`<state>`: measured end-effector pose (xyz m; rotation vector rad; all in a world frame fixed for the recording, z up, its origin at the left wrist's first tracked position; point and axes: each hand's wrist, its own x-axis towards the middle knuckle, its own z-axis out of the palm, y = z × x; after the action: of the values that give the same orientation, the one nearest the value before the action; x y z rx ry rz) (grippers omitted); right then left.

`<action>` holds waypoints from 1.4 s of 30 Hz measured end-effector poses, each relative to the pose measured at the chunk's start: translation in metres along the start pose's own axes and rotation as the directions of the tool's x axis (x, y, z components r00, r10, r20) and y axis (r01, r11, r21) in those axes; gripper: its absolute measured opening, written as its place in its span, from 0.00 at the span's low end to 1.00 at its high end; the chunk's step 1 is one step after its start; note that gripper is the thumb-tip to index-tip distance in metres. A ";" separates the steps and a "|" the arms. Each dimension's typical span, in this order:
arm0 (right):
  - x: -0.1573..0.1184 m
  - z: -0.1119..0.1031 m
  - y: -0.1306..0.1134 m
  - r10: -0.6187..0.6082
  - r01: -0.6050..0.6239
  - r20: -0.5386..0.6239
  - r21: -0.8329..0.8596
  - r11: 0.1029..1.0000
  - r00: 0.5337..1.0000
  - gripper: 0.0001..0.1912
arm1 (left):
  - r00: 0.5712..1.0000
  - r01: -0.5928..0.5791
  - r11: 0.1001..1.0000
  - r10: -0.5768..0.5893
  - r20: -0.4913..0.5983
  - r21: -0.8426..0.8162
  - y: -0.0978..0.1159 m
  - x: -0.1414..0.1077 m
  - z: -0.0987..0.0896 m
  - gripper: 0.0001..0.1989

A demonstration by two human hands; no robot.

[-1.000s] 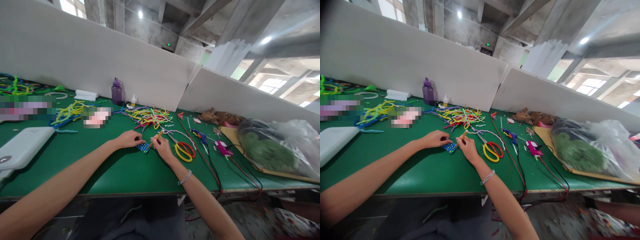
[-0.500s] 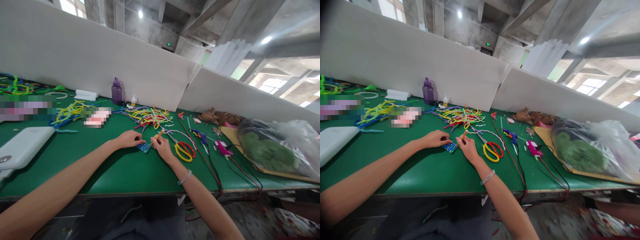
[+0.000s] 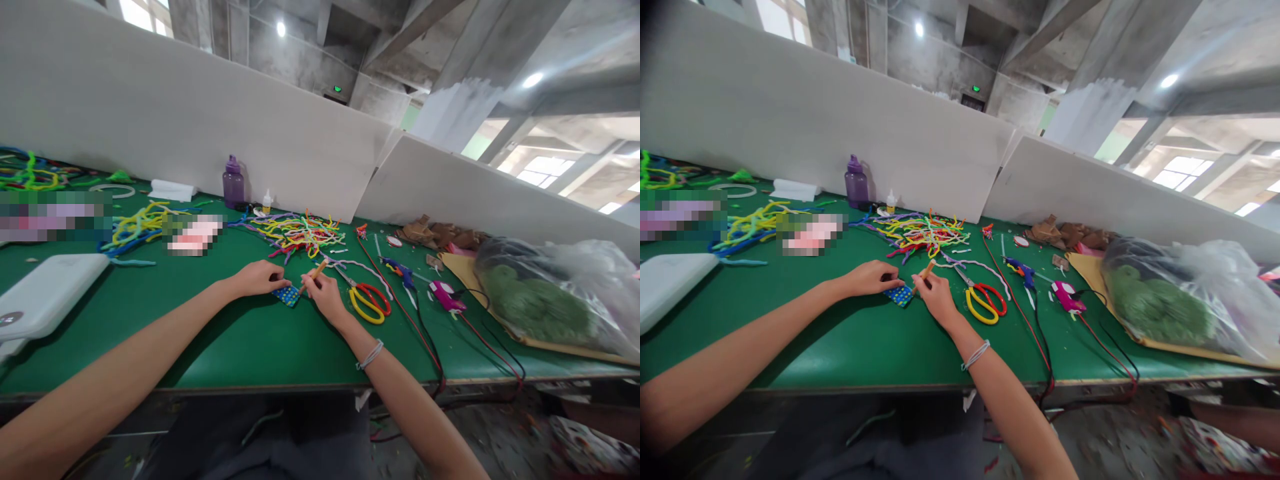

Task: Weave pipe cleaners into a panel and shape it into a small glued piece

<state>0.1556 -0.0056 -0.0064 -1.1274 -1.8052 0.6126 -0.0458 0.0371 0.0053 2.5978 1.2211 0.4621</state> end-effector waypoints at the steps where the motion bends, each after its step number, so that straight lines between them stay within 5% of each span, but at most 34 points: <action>1: 0.000 0.000 0.000 0.006 -0.006 0.002 -0.003 1.000 1.000 0.17 | 1.000 -0.001 1.000 0.001 0.001 -0.003 0.000 0.000 0.000 0.24; 42: 0.000 -0.001 -0.001 0.002 -0.002 0.008 -0.017 1.000 1.000 0.18 | 1.000 0.005 1.000 -0.005 -0.003 -0.004 0.000 0.000 0.001 0.23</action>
<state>0.1558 -0.0063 -0.0048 -1.1395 -1.8198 0.6044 -0.0457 0.0374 0.0046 2.5913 1.2256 0.4671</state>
